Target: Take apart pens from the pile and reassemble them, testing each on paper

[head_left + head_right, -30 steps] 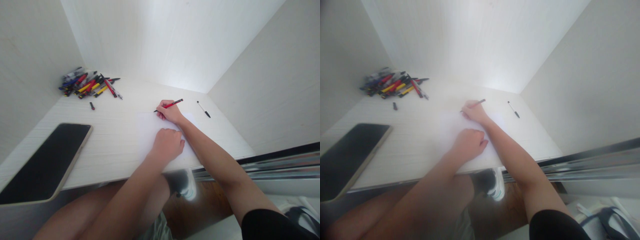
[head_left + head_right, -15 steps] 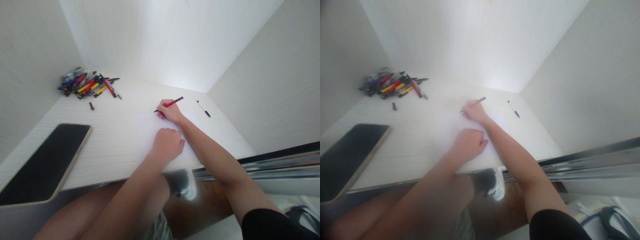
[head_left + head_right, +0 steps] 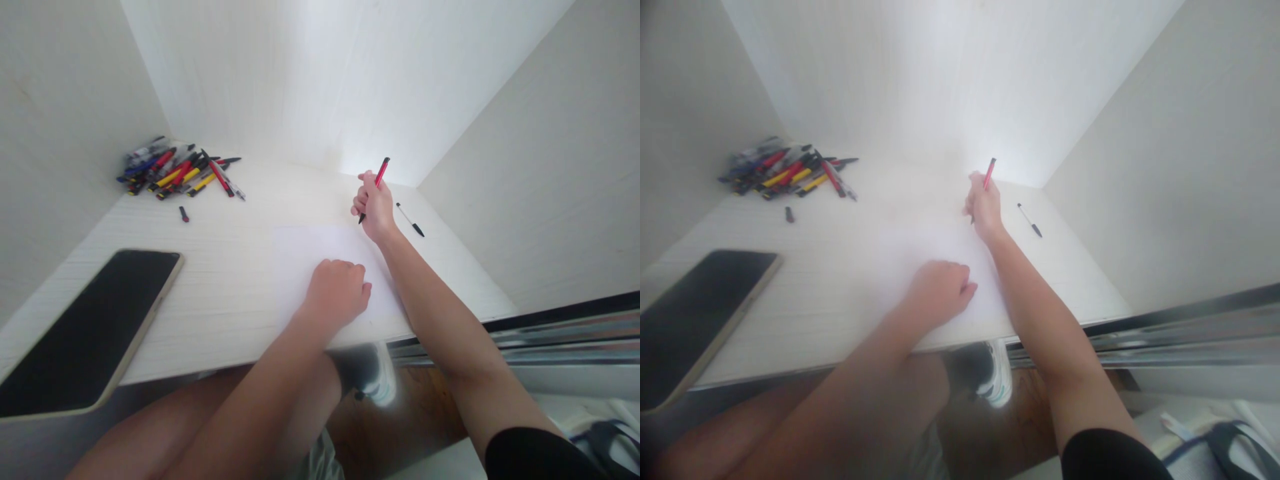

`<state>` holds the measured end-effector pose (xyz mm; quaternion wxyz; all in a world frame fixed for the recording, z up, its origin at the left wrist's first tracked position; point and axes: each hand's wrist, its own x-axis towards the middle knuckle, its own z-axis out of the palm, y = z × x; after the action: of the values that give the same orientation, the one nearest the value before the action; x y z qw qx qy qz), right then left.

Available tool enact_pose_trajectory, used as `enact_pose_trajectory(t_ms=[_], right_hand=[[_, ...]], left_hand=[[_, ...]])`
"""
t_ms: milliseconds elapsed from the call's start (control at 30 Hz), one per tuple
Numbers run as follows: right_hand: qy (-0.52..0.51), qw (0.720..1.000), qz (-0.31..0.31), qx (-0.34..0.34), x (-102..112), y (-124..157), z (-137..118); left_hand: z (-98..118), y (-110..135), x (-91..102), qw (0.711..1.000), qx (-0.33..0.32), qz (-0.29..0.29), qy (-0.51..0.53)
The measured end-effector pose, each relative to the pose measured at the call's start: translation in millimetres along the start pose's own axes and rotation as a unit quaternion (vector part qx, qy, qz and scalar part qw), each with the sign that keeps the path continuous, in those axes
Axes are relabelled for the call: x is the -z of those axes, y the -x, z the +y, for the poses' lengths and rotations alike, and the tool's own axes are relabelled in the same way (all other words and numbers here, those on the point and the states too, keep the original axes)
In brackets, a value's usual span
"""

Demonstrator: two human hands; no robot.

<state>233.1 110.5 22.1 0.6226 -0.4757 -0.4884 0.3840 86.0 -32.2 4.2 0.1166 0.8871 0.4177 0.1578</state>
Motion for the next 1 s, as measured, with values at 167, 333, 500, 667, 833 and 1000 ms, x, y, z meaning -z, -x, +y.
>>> enact_pose_trajectory(t_ms=[167, 333, 500, 667, 833, 1000], right_hand=[[0.022, 0.996, -0.075, -0.053, 17, -2, -17], [0.026, 0.995, -0.068, -0.062, 40, -7, -23], [-0.061, 0.994, -0.05, -0.075, 56, -12, -30], [-0.114, 0.989, -0.034, -0.089, 58, -17, -29], [-0.14, 0.978, -0.071, -0.137, 52, -13, -33], [-0.034, 0.983, -0.078, -0.161, 55, -20, -24]], left_hand=[[0, -1, 1.7, 1.0, 0.005, -0.017, -0.007], [1, -2, 2.6, 1.0, 0.008, -0.016, -0.007], [1, -1, 2.2, 1.0, 0.008, -0.006, -0.005], [1, -1, 2.5, 1.0, 0.009, -0.011, -0.007], [0, -1, 2.9, 1.0, 0.008, -0.014, -0.007], [0, 0, 3.2, 1.0, 0.013, -0.023, -0.01]])
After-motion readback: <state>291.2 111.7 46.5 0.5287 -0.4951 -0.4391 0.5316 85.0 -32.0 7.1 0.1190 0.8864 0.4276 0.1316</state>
